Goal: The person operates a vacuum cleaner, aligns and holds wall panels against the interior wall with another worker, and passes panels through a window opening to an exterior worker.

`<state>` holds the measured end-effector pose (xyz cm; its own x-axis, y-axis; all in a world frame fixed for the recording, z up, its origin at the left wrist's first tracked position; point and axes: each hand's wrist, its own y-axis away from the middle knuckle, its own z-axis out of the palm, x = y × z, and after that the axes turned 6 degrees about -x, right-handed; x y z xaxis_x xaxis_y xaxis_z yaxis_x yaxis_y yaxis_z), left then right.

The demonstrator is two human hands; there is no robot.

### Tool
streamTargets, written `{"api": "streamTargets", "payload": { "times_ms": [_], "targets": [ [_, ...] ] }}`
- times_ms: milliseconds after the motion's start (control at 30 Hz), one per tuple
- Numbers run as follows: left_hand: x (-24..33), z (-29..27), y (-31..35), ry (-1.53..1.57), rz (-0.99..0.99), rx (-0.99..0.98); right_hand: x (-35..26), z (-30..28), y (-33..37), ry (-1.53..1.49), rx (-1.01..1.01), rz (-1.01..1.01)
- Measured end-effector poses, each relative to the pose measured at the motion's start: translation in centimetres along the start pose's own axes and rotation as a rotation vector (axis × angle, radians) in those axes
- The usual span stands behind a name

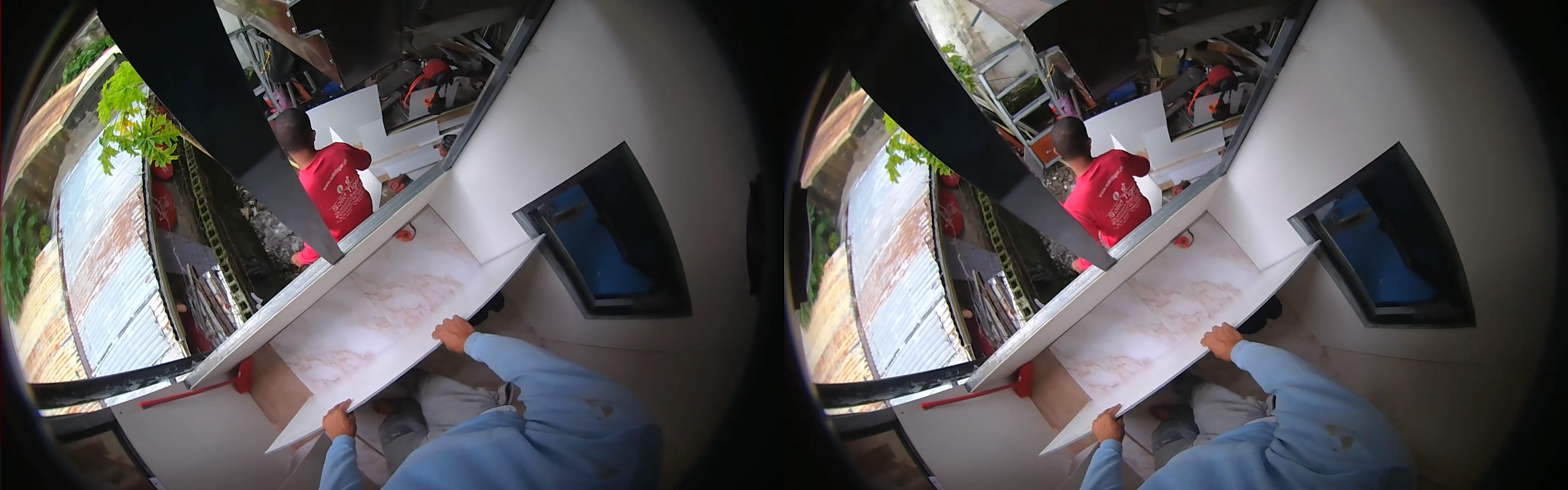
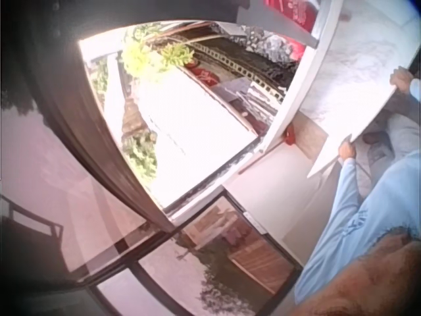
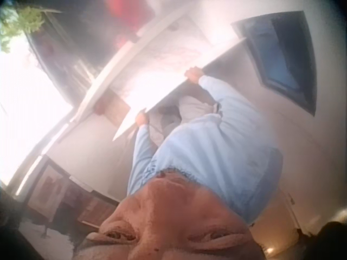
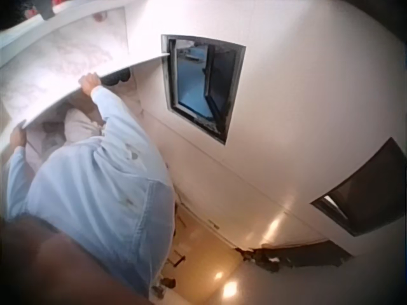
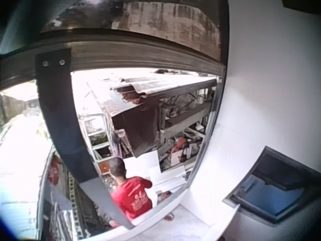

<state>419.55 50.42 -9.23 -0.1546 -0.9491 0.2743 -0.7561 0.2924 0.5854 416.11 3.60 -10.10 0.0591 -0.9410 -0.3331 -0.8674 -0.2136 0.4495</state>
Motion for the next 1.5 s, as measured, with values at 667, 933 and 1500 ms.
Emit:
{"api": "streamTargets", "payload": {
  "times_ms": [667,933,1500],
  "targets": [
    [0.1,-0.1,-0.4,0.001,0.001,0.009,0.5,0.4,-0.2,-0.025,0.112,-0.044],
    [-0.3,0.4,-0.2,0.027,0.024,0.033,0.1,-0.2,-0.2,0.005,-0.036,0.006],
    [-2.0,-0.7,8.2,0.044,0.136,0.217,-3.8,-4.2,2.2,0.012,-0.181,-0.094]
  ]
}}
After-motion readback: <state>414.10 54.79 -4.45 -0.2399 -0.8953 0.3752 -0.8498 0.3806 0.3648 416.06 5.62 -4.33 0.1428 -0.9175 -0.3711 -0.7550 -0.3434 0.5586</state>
